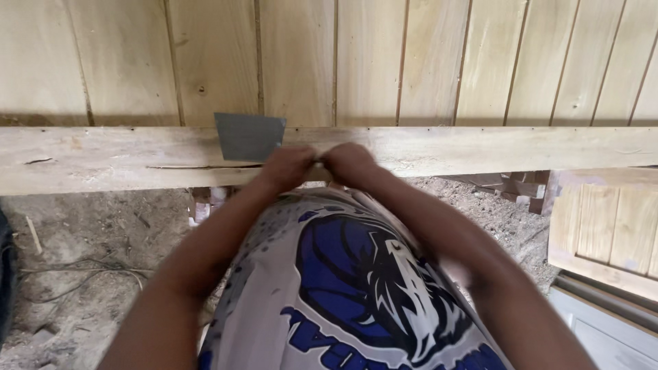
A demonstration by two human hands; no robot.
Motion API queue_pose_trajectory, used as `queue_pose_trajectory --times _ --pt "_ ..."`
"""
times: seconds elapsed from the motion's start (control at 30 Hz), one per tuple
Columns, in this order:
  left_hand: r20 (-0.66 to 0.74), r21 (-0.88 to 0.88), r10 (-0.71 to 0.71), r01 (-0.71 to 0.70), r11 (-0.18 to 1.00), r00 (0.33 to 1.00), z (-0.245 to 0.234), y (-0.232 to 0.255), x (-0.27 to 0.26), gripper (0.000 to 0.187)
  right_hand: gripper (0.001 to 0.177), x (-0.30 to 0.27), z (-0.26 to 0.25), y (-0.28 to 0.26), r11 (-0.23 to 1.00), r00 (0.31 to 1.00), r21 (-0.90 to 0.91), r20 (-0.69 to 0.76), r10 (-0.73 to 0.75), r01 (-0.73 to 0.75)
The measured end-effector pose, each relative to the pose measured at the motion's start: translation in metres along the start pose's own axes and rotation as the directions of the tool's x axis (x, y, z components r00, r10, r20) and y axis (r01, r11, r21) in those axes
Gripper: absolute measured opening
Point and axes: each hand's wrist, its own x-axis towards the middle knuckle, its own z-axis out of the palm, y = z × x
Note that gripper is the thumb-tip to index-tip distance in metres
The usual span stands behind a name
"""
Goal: The person uses small metal scraper plates and sandpaper to smooth the edges and joint surfaces of a wooden door assembly.
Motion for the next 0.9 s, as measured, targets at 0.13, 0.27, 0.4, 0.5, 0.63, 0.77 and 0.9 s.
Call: queue_pose_trajectory --times 0.13,0.27,0.4,0.5,0.63,0.77,0.9 --pt "-0.145 0.034 0.024 -0.019 0.999 0.989 -0.053 0.0 -0.037 0.011 0.02 -0.009 -0.007 -0.039 0.987 0.979 0.038 -0.141 -0.147 0.154" --pt "-0.254 -0.272 -0.155 0.083 0.959 0.955 -0.046 0.045 -0.021 0.02 0.025 -0.065 -0.04 0.005 0.967 0.899 -0.036 -0.361 -0.249 0.253" --pt "0.137 -0.853 -0.526 0.37 0.368 0.839 -0.012 0.07 -0.012 0.043 0.027 -0.099 -0.039 0.032 0.947 0.822 0.088 -0.524 -0.221 0.31" --pt "0.446 -0.864 -0.481 0.504 -0.01 0.755 0.005 0.082 -0.005 0.064 0.038 -0.106 -0.038 0.045 0.983 0.876 0.024 -0.459 -0.149 0.18" --pt "0.594 -0.8 -0.403 0.562 -0.21 0.696 0.044 0.108 0.021 0.062 0.042 -0.117 -0.014 0.061 0.981 0.974 -0.15 -0.174 -0.148 0.122" --pt "0.591 -0.806 -0.428 0.48 -0.347 0.684 0.109 0.124 0.04 0.034 0.045 -0.115 0.007 0.096 0.957 0.957 -0.116 -0.091 -0.276 0.265" --pt "0.418 -0.869 -0.571 0.494 -0.025 0.707 0.145 0.131 0.041 0.031 0.044 -0.125 0.014 0.152 0.867 0.94 0.368 -0.19 -0.284 0.336"
